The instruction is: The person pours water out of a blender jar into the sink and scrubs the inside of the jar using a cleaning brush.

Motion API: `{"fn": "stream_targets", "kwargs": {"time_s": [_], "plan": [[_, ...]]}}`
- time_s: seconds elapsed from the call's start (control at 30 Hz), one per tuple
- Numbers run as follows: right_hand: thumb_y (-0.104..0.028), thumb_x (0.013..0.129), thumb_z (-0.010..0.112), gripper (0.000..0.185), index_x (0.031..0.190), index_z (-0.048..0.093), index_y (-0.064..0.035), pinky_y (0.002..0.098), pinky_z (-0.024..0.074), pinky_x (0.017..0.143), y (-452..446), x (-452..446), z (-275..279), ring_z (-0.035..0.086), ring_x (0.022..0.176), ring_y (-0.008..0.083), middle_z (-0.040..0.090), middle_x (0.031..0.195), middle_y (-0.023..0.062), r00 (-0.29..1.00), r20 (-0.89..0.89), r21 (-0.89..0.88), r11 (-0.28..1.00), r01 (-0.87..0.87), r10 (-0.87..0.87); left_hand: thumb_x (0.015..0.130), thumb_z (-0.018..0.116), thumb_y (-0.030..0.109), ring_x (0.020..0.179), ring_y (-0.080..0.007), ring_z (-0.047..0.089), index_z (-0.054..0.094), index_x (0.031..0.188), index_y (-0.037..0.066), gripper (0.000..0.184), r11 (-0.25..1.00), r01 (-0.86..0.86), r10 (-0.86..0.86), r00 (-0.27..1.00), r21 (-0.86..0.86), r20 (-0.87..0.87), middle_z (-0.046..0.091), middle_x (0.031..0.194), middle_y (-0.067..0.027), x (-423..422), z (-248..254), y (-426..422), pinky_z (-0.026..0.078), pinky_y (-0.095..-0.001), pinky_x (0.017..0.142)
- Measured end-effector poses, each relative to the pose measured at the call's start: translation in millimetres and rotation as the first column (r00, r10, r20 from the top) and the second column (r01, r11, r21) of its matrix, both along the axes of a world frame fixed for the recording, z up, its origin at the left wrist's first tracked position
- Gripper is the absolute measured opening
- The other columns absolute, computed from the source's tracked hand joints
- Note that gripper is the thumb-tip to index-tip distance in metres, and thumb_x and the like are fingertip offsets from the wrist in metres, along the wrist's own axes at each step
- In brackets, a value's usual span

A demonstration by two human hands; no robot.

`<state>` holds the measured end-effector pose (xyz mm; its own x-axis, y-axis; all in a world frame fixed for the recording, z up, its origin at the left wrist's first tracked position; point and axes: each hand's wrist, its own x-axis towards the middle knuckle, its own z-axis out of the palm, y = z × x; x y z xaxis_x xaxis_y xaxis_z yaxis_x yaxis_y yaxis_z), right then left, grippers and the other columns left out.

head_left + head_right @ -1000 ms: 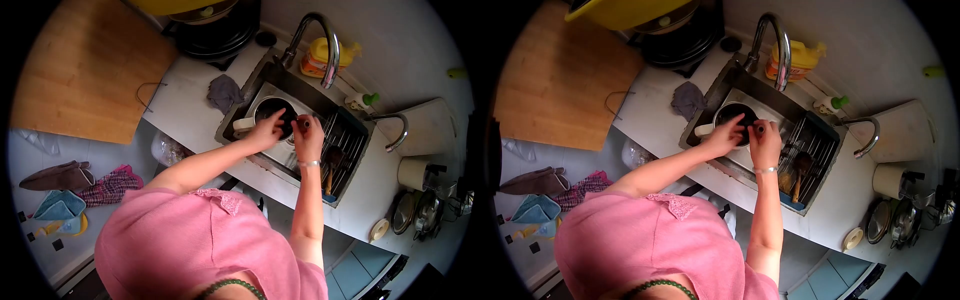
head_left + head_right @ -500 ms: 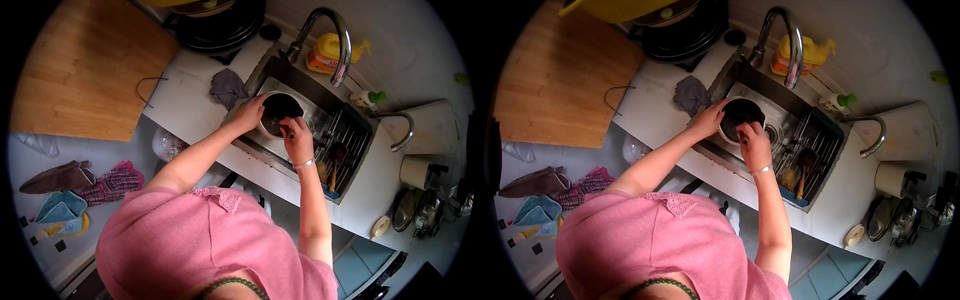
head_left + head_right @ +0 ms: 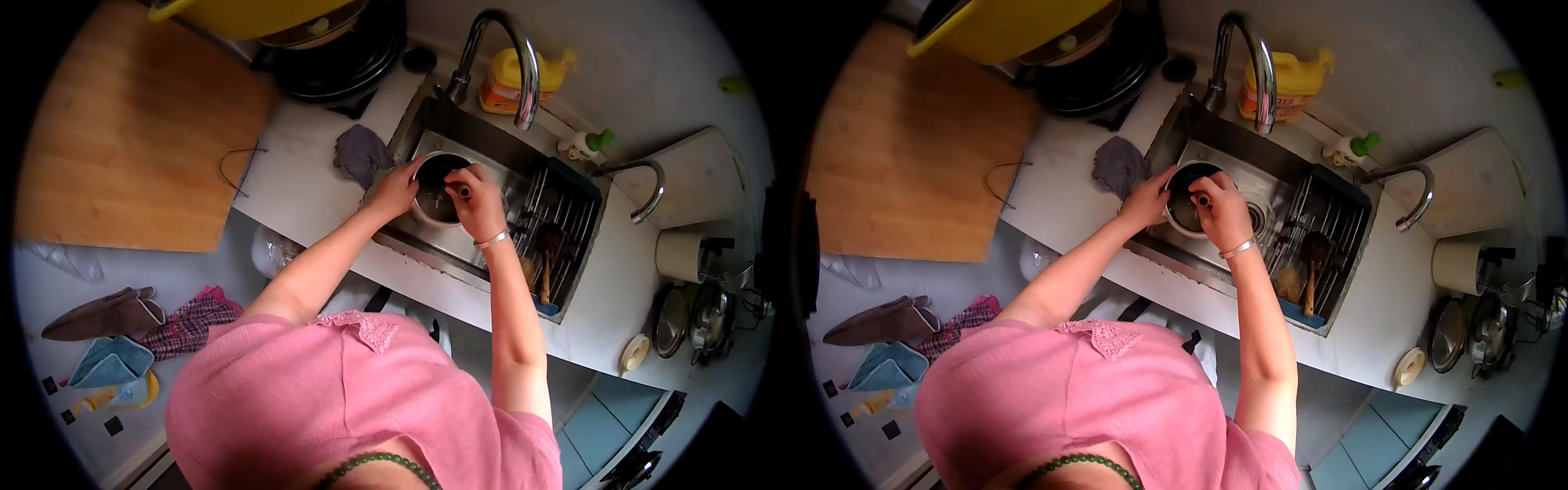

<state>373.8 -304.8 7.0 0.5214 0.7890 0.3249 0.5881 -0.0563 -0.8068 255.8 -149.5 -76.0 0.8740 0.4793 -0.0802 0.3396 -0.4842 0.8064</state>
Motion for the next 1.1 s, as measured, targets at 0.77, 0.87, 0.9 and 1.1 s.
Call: {"fn": "stream_targets", "kwargs": {"time_s": [0.77, 0.87, 0.9, 1.1], "plan": [[-0.012, 0.085, 0.067, 0.015, 0.093, 0.070, -0.0001, 0.0270, 0.0497, 0.065, 26, -30, -13, 0.065, 0.071, 0.0147, 0.068, 0.081, 0.0150, 0.922, -0.206, -0.080, 0.945, 0.317, -0.327, 0.085, 0.039, -0.003, 0.110, -0.0193, 0.060, 0.051, 0.133, 0.000, 0.050, 0.845, -0.058, 0.154, 0.979, -0.532, 0.137, 0.063, 0.122, -0.0143, 3, -42, 15, 0.045, -0.0278, 0.093], [-0.011, 0.085, 0.067, 0.014, 0.093, 0.070, -0.0001, 0.0257, 0.0482, 0.064, 17, -32, 67, 0.061, 0.069, 0.0101, 0.067, 0.078, 0.0128, 0.953, -0.214, -0.076, 0.976, 0.202, -0.214, 0.086, 0.038, -0.004, 0.106, -0.0182, 0.061, 0.054, 0.131, -0.001, 0.048, 0.868, -0.058, 0.125, 0.987, -0.492, 0.103, 0.065, 0.117, -0.0143, 4, -34, 17, 0.046, -0.0272, 0.091], [-0.010, 0.085, 0.066, 0.013, 0.092, 0.070, -0.0003, 0.0255, 0.0477, 0.063, 13, -32, 77, 0.060, 0.067, 0.0102, 0.067, 0.076, 0.0123, 0.966, -0.208, -0.054, 0.988, 0.143, -0.151, 0.086, 0.038, -0.005, 0.104, -0.0176, 0.062, 0.055, 0.129, -0.001, 0.046, 0.901, -0.064, 0.099, 0.993, -0.429, 0.061, 0.066, 0.114, -0.0142, 4, -32, 18, 0.047, -0.0270, 0.089], [-0.010, 0.080, 0.062, 0.013, 0.086, 0.070, -0.0008, 0.0296, 0.0502, 0.065, 22, -28, -4, 0.067, 0.069, 0.0253, 0.068, 0.076, 0.0167, 0.917, -0.340, -0.203, 0.968, 0.148, -0.211, 0.086, 0.042, -0.005, 0.102, -0.0174, 0.064, 0.056, 0.129, -0.001, 0.046, 0.826, -0.121, 0.223, 0.967, -0.551, 0.122, 0.067, 0.115, -0.0152, 10, -55, 16, 0.048, -0.0268, 0.087]]}}
